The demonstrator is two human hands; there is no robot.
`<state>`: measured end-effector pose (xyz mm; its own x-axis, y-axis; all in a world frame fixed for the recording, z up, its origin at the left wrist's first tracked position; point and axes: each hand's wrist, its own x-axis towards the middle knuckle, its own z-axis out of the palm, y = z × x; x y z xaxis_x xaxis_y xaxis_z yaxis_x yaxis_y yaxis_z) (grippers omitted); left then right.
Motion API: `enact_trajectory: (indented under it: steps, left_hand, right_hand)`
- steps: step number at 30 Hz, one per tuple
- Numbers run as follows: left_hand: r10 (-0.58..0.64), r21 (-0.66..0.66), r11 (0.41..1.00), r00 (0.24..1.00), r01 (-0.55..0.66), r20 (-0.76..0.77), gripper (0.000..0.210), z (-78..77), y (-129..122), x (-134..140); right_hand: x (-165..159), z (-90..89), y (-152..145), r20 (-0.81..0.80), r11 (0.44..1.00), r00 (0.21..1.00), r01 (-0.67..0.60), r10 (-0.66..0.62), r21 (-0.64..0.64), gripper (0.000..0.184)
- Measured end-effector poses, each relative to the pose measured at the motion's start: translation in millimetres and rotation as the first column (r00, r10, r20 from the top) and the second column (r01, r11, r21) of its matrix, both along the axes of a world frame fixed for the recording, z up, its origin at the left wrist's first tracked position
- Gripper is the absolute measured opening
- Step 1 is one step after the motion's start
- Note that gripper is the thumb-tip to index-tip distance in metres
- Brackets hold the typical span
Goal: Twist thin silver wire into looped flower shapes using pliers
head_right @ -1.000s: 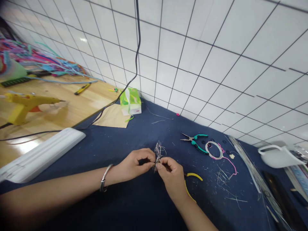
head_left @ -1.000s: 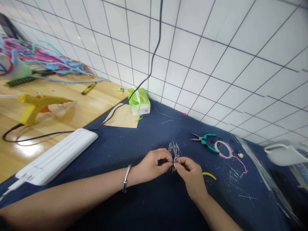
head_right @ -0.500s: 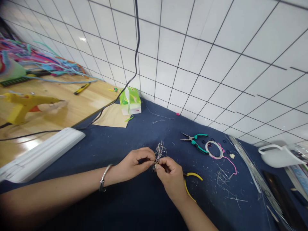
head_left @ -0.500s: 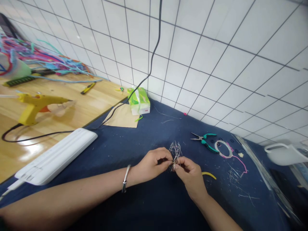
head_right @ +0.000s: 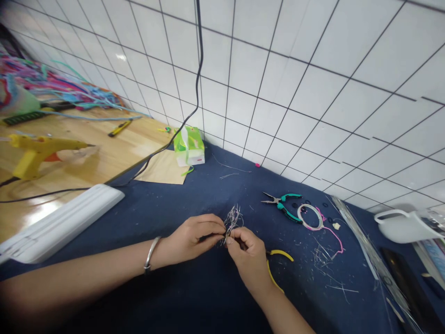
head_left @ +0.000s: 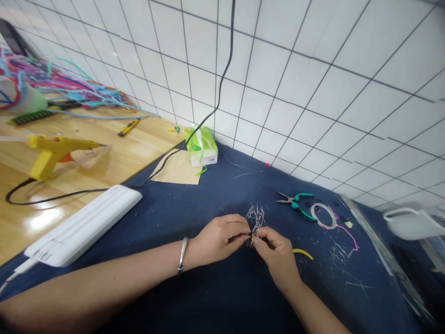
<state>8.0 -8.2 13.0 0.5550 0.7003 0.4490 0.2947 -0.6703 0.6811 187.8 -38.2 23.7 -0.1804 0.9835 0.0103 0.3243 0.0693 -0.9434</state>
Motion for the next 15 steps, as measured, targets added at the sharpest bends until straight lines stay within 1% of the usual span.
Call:
enact_trajectory:
  steps: [3,6,11,15]
  left_hand:
    - [-0.008,0.040,0.999,1.000,0.009,-0.021,0.020,0.6,0.4,-0.9]
    - [-0.013,0.035,0.999,0.999,0.014,-0.034,0.020,1.0,1.1,-1.4]
    - [-0.021,0.002,1.000,0.999,0.021,-0.047,0.020,0.4,2.3,-1.1]
    - [0.001,-0.004,1.000,0.998,-0.001,-0.057,0.018,-1.2,2.0,-0.2]
  right_hand:
    - [-0.3,0.5,-1.2,0.052,0.998,0.999,0.002,-0.005,0.057,0.012]
    - [-0.7,-0.3,-2.4,0.082,0.995,0.997,0.005,-0.013,0.098,0.011]
    - [-0.6,-2.8,-2.0,0.123,0.996,0.992,-0.004,-0.007,0.093,0.009]
    - [-0.8,-3.5,-1.3,0.130,0.996,0.992,-0.015,0.003,0.092,0.008]
